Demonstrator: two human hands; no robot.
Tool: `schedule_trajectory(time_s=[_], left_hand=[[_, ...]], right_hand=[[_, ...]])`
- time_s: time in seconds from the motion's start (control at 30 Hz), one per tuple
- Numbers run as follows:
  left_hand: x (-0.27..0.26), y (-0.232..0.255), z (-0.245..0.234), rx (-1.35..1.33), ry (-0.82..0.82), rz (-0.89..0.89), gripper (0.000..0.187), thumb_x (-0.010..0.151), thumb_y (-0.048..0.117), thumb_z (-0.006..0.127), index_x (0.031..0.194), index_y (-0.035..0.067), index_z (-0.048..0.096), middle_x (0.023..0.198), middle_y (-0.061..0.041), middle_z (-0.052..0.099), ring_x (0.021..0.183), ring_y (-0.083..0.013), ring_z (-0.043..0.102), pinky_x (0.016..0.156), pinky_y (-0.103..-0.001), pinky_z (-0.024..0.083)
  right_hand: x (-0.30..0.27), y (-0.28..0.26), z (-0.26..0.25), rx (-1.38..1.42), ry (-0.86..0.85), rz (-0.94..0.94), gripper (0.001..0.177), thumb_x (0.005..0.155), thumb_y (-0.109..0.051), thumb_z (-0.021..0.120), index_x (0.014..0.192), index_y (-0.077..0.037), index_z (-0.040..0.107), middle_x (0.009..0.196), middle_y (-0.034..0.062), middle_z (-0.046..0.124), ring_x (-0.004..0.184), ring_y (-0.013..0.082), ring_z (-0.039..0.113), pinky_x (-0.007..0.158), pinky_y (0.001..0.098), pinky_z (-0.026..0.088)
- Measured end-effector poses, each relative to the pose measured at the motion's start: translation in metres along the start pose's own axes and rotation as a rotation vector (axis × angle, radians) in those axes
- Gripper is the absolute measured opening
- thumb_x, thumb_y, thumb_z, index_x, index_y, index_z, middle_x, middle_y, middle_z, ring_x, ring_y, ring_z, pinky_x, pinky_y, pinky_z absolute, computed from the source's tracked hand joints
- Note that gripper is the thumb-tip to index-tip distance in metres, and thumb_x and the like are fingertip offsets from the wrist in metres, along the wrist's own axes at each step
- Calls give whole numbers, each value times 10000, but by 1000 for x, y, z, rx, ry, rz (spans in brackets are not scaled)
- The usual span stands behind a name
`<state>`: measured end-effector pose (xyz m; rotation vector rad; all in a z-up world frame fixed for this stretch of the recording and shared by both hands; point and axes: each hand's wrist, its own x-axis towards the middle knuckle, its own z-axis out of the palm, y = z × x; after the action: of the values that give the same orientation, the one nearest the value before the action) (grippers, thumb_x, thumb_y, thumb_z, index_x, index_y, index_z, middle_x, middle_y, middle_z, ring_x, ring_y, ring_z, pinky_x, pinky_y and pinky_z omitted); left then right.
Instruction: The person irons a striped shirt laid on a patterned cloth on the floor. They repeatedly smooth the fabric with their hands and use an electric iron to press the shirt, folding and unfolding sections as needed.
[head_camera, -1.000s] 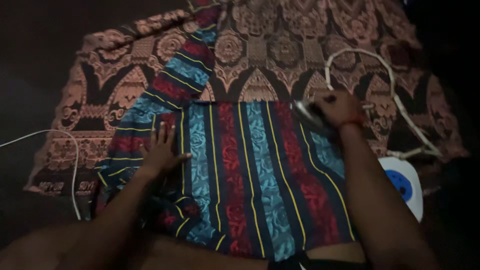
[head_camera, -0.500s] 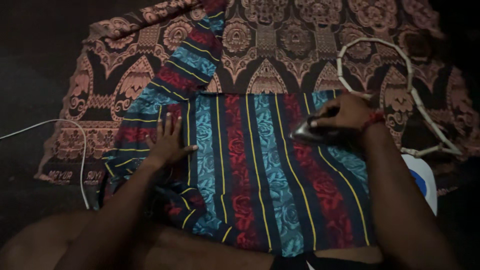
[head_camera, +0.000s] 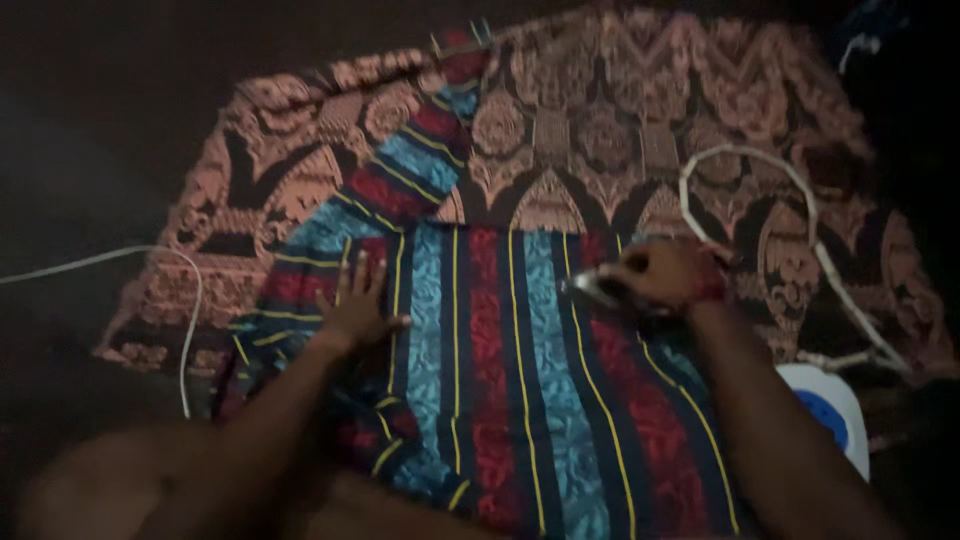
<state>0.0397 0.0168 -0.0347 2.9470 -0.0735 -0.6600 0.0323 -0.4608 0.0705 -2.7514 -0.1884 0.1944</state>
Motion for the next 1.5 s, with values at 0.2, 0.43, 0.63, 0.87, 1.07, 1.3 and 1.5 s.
schedule_trajectory(time_s=[0.2, 0.43, 0.63, 0.87, 1.07, 1.3, 1.5], left_hand=[[-7, 1, -4, 2, 25, 9, 1220, 772, 794, 666, 1665, 277, 15, 1736, -38, -152, 1594, -362, -109, 1171, -769, 93], [-19, 8, -17, -31, -30, -12, 1215, 786, 762, 687, 1663, 271, 4, 1742, -30, -147, 1600, -345, -109, 1175, -770, 101], [-17, 12, -27, -23, -24, -12, 1233, 785, 739, 710, 1668, 261, -5, 1744, -34, -163, 1600, -343, -108, 1169, -779, 120], [-13, 16, -27, -40, -68, -22, 1236, 806, 710, 728, 1660, 240, -33, 1738, -55, -192, 1594, -391, -128, 1144, -793, 123], [-31, 1, -64, 169, -131, 263, 831, 889, 593, 713, 1547, 190, 404, 1679, -157, 183, 1569, -456, 102, 1215, -651, 229], [13, -92, -103, -192, -370, 69, 648, 783, 539, 739, 1239, 79, 734, 1256, -142, 770, 1145, -330, 737, 972, -452, 575], [101, -158, -50, -259, 250, 186, 781, 752, 406, 837, 1388, 43, 565, 1261, -261, 674, 1187, -433, 647, 1006, -490, 525]], right_hand=[[3, -22, 19, 2, -237, -173, 508, 730, -583, 764, 973, -143, 835, 904, 104, 807, 813, 275, 769, 755, 442, 592], [43, -39, 54, -91, 85, 170, 586, 922, -668, 650, 1006, -118, 831, 911, 176, 791, 832, 337, 751, 776, 467, 568], [51, -66, 52, 49, -57, -210, 476, 734, -586, 759, 946, -167, 834, 946, 74, 815, 846, 246, 767, 782, 391, 593], [34, -131, 58, 31, -201, -83, 453, 719, -606, 762, 886, -193, 847, 884, 33, 832, 807, 209, 793, 760, 375, 608], [57, -161, 81, -142, 170, 357, 728, 899, -781, 623, 924, -84, 833, 902, 177, 783, 829, 329, 746, 753, 452, 570], [58, -161, 82, -45, -20, -206, 609, 662, -741, 710, 881, -186, 830, 852, 85, 802, 793, 281, 774, 725, 407, 597], [76, -204, 90, -34, 190, 135, 524, 817, -650, 702, 985, -172, 833, 933, 130, 777, 839, 345, 739, 725, 460, 575]])
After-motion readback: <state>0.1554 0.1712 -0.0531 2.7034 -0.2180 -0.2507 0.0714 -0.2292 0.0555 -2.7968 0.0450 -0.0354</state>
